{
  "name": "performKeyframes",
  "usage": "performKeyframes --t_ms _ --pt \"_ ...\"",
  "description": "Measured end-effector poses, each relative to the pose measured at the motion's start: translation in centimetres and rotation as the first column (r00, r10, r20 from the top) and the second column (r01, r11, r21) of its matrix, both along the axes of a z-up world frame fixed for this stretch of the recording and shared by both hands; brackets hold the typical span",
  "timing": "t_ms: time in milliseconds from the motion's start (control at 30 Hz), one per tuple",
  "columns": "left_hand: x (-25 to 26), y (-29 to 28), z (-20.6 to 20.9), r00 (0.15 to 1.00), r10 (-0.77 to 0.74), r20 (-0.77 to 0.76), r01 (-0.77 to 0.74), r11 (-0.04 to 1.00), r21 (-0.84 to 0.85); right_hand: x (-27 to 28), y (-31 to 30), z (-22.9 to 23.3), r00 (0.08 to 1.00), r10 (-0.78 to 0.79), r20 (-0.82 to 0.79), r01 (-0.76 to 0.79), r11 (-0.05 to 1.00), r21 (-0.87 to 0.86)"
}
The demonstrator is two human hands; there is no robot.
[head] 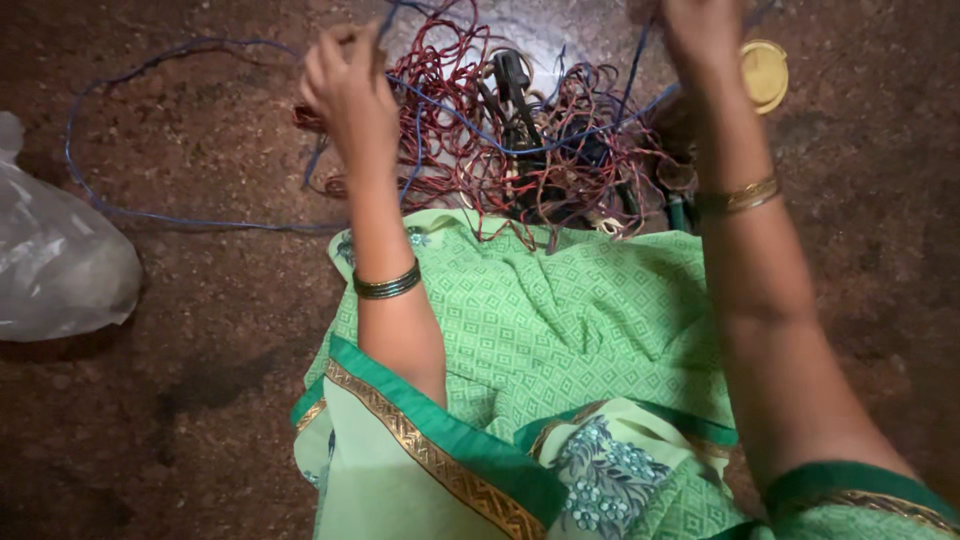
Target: The person sits on the floor and untangles a bundle of red and blue wires. They open a metal container, retrieve a screwdriver, and use it to adjust screws on a black electrical plug. The person continues to manipulate the plug and wires, occasionally reaching for tools and the container.
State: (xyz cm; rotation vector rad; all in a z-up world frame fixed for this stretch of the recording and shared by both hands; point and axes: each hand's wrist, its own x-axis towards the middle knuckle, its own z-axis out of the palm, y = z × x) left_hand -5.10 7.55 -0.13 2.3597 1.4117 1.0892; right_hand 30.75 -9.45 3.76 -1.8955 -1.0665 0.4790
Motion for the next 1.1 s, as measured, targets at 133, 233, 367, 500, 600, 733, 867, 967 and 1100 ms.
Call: performKeyframes --t_ms 133,233,367,500,600,733,867,967,1100 --pt "0.7 0.0 -4.0 0.974 -0.033 -0.225 0.000 0.989 -0.147 -0.9 -4.9 -3.4 0.936 -0.036 0.351 0.052 0.998 -0.036" --pt "1.0 -0.4 -6.2 0.964 -0.079 -0.253 0.008 0.963 -0.271 -2.9 -8.2 -3.7 0.811 -0.101 0.576 0.085 0.995 0.056" --pt "2.0 -0.8 -7.4 0.956 0.009 -0.292 -0.044 0.992 -0.116 -5.5 -9.5 -2.0 0.701 -0.192 0.687 0.102 0.980 0.169" --pt "3.5 -2.2 -7.5 0.959 -0.140 -0.246 0.124 0.989 -0.079 -6.8 -8.0 -1.4 0.747 0.028 0.664 -0.095 0.993 0.065" --pt "4.2 -4.0 -8.0 0.837 -0.522 -0.162 0.421 0.805 -0.418 -8.3 -7.3 -3.1 0.770 0.317 0.555 -0.247 0.948 -0.199" --pt "5.6 -6.2 -8.3 0.650 -0.688 -0.323 0.561 0.721 -0.407 -9.2 -6.6 -5.9 0.796 0.505 0.334 -0.299 0.808 -0.508" --pt "5.4 -5.2 -6.4 0.654 -0.691 -0.307 0.538 0.710 -0.454 -8.7 -5.2 -6.4 0.807 0.490 0.329 -0.343 0.843 -0.413" --pt "5.4 -4.5 -5.0 0.792 -0.593 -0.147 0.518 0.779 -0.352 -8.3 -4.6 -5.2 0.950 0.153 0.271 -0.142 0.988 -0.062" --pt "4.9 -3.0 -4.0 0.850 -0.301 0.432 0.437 0.862 -0.258 -7.1 -5.6 -1.1 0.936 0.043 0.349 -0.109 0.979 0.174"
